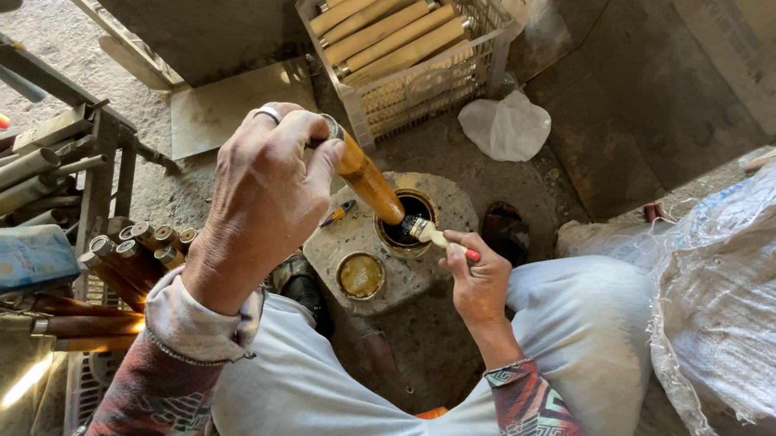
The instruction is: The person sits on the floor and uses a paintbrush to apply dark varnish to wooden handles. They rotate each handle to coat it evenly, then place the finished piece into a nearby basket. The person repeats this process with multiple handles.
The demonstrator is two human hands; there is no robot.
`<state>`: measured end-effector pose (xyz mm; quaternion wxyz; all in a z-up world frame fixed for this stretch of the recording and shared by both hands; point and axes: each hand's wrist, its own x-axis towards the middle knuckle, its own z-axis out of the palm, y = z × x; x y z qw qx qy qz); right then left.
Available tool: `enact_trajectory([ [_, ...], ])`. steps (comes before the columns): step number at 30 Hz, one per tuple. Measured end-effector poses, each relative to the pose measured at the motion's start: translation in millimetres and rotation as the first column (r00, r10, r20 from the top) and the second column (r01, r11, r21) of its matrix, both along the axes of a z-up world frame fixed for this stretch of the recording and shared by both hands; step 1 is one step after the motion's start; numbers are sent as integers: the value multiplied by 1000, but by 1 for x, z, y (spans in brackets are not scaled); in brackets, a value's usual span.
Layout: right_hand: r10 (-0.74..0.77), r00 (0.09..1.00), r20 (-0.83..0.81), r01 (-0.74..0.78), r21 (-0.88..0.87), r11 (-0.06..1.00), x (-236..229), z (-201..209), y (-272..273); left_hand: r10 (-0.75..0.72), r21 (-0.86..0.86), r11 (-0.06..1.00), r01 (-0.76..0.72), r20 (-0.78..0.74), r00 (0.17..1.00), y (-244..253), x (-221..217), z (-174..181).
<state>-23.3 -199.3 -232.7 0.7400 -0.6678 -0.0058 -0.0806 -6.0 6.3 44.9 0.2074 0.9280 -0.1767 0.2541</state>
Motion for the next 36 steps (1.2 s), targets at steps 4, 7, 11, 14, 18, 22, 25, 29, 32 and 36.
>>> enact_trajectory([
  [4, -10, 999, 48, 11, -8, 1000, -4, 9, -5, -11, 18, 1000, 11, -7, 1000, -3, 2, 0],
  [7, -14, 998, 58, 14, 0, 1000, -4, 15, -7, -18, 6, 1000, 18, -9, 1000, -5, 4, -2],
  [11, -20, 999, 35, 22, -39, 999, -5, 19, -10, -28, -27, 999, 27, -40, 999, -9, 5, -5],
  [14, -13, 995, 97, 21, -75, 997, -7, 21, -14, -40, -30, 999, 39, -46, 998, -12, 6, -7],
  [18, -23, 995, 102, 17, 57, 998, -10, 27, -21, -65, -14, 998, 64, -74, 995, -12, 7, -7],
  [22, -49, 993, 110, 33, 147, 989, -14, 40, -35, -96, -22, 995, 94, -107, 990, -9, 9, -8],
  [25, -57, 986, 158, 19, 234, 972, -15, 54, -51, -111, -37, 994, 107, -135, 985, -6, 11, -10],
  [29, -101, 980, 174, 19, 416, 909, -20, 70, -65, -126, -48, 992, 120, -149, 981, -3, 14, -15],
  [32, -94, 974, 207, -35, 544, 838, -19, 82, -68, -122, -53, 992, 115, -173, 977, -2, 17, -17],
  [36, -75, 959, 273, -108, 598, 794, -17, 92, -66, -149, -30, 989, 146, -171, 974, -2, 18, -19],
])
